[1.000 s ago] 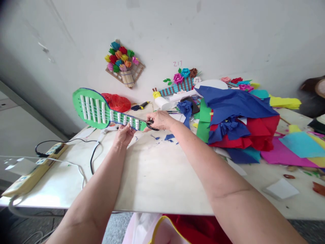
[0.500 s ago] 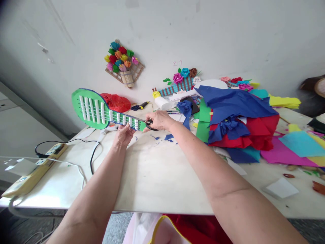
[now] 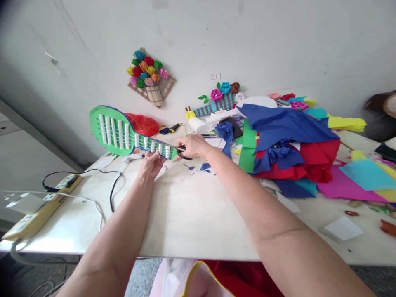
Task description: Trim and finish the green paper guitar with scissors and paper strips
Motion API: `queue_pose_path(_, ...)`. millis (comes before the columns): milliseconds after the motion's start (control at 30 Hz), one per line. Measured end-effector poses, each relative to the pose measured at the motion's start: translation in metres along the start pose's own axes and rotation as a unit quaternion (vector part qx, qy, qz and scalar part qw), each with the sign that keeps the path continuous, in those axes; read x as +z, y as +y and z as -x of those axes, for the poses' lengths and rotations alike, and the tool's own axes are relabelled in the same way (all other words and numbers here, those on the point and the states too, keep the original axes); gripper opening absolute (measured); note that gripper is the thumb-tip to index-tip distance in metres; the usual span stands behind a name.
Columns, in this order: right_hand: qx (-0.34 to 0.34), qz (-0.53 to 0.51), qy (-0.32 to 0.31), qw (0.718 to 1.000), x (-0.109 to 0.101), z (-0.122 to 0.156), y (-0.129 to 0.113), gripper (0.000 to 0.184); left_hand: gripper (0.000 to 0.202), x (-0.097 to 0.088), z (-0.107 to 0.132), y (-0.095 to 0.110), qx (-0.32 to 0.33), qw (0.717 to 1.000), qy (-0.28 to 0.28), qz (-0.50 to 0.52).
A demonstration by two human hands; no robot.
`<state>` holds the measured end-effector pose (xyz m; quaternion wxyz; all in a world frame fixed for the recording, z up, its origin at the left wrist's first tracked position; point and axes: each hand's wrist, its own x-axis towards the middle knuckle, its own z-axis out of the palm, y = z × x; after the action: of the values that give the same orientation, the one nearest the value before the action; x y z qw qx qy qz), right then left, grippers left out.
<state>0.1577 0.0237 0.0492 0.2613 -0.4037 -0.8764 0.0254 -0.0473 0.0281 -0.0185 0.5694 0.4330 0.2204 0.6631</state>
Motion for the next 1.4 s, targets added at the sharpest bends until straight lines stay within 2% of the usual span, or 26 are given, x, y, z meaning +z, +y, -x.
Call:
queue_pose_path(467, -0.001, -0.005, 0.009, 1.0, 0.0016, -0.0006, 0.0001, 0.042, 0.025, -0.001, 0.0006, 0.0006, 0.01, 1.0, 0.003, -0.005)
queue_pose_path(700, -0.013, 0.033, 0.001, 0.999, 0.0037, 0.0, 0.0007, 0.042, 0.021, 0.0004, 0.0012, -0.002, -0.009, 1.0, -0.028, -0.005)
queue_pose_path(1267, -0.018, 0.077, 0.025, 0.997, 0.0048, -0.001, -0.0036, 0.045, 0.027, 0.0005, 0.0013, -0.0016, -0.018, 1.0, -0.004, -0.006)
queue_pose_path(1400, -0.011, 0.042, 0.032, 0.999, 0.0078, -0.0017, -0.0024, 0.043, 0.027, 0.0001, 0.0013, -0.0015, -0.014, 1.0, -0.006, -0.001)
